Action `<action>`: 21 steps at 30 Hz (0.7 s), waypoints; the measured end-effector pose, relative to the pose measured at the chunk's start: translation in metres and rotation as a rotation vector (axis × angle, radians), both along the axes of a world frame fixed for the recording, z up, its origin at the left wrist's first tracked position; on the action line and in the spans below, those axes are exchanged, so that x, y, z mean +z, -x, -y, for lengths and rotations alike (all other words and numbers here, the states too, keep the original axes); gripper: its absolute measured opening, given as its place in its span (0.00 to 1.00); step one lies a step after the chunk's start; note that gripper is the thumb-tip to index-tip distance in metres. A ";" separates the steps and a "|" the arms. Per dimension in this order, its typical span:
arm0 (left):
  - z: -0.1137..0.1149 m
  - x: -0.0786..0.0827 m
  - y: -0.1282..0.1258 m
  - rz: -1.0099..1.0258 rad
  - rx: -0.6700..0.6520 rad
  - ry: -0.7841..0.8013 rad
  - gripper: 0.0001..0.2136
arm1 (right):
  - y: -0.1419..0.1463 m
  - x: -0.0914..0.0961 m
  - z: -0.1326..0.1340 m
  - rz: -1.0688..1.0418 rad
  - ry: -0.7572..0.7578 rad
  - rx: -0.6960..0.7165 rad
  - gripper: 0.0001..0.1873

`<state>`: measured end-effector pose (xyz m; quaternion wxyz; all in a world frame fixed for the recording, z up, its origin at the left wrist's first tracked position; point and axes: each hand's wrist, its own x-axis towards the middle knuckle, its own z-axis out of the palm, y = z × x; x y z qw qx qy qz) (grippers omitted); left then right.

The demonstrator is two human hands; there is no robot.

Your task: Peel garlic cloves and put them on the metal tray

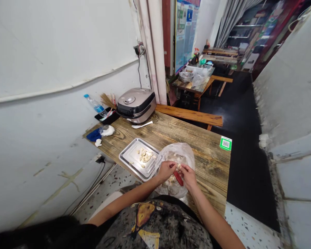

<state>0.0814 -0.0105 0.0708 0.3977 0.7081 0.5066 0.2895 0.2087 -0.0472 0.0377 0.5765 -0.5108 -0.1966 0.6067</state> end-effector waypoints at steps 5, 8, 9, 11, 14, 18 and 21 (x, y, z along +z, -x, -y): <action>0.000 -0.006 0.002 0.116 0.022 0.078 0.11 | -0.005 0.006 -0.003 -0.152 0.028 -0.010 0.14; 0.000 -0.009 0.002 0.187 0.035 0.074 0.09 | -0.006 0.005 -0.003 -0.087 -0.001 0.010 0.15; 0.000 -0.009 0.002 0.197 0.036 0.053 0.08 | -0.006 0.003 -0.003 -0.049 -0.016 0.014 0.15; 0.000 -0.007 0.001 0.201 0.021 0.001 0.08 | -0.006 0.000 -0.002 0.060 -0.053 0.028 0.15; 0.001 -0.003 0.001 0.191 -0.020 -0.059 0.08 | -0.008 -0.003 -0.001 0.295 -0.112 0.065 0.15; 0.001 0.000 0.001 0.201 -0.039 -0.066 0.09 | -0.012 0.001 0.001 0.576 -0.205 0.100 0.15; 0.002 -0.001 0.000 0.166 -0.025 -0.082 0.09 | -0.013 0.005 0.002 0.729 -0.284 0.104 0.14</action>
